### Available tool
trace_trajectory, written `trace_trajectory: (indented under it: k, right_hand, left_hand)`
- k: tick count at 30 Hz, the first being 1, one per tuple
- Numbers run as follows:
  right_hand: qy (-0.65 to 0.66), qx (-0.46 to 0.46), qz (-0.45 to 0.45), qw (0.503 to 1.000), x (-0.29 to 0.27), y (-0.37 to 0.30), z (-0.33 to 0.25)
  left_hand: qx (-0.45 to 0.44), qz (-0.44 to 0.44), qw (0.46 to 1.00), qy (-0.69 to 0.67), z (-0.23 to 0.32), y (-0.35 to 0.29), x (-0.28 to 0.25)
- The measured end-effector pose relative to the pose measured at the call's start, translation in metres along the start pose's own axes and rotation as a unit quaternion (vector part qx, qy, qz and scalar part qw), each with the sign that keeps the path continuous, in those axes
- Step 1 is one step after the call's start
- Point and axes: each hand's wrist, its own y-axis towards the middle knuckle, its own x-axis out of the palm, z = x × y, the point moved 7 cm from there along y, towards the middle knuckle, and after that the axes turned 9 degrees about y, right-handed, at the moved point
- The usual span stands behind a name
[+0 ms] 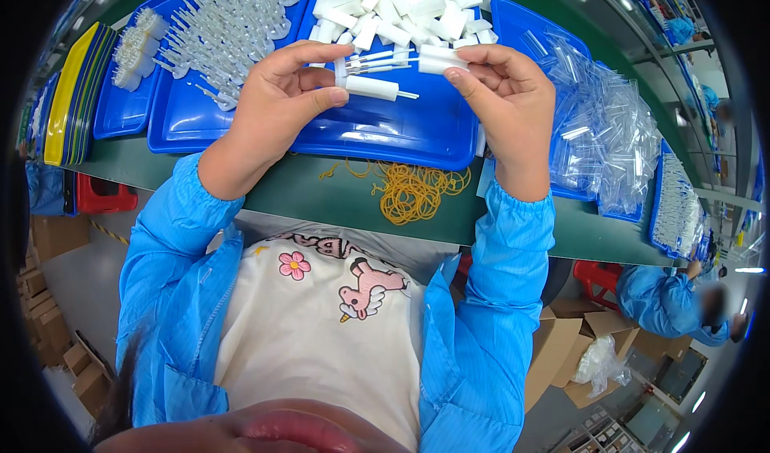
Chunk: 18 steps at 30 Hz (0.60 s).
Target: Assembling plastic parts by inserting small components into a white cylindrical housing and securing them with a rubber band.
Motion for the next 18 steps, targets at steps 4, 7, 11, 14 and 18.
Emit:
trace_trajectory:
  k: [4,7,11,14,18]
  right_hand:
    - [0.002,0.013,-0.038,0.999,0.024,-0.011,0.003]
    - [0.01,0.002,-0.079,0.997,0.046,-0.022,-0.006]
    - [-0.093,-0.062,-0.11,0.988,0.044,-0.02,-0.009]
    - [-0.129,-0.154,-0.032,0.979,0.014,-0.005,-0.025]
    - [-0.38,-0.058,0.022,0.923,-0.041,0.009,-0.016]
  left_hand:
    - [0.017,-0.035,0.999,-0.001,0.0,-0.002,0.009]
    - [0.02,-0.066,0.996,0.052,-0.001,-0.004,0.015]
    - [0.055,-0.075,0.992,0.081,0.002,-0.004,0.018]
    - [0.057,-0.041,0.997,0.025,-0.002,0.0,0.013]
    - [0.023,-0.018,0.997,-0.077,-0.008,0.003,0.004]
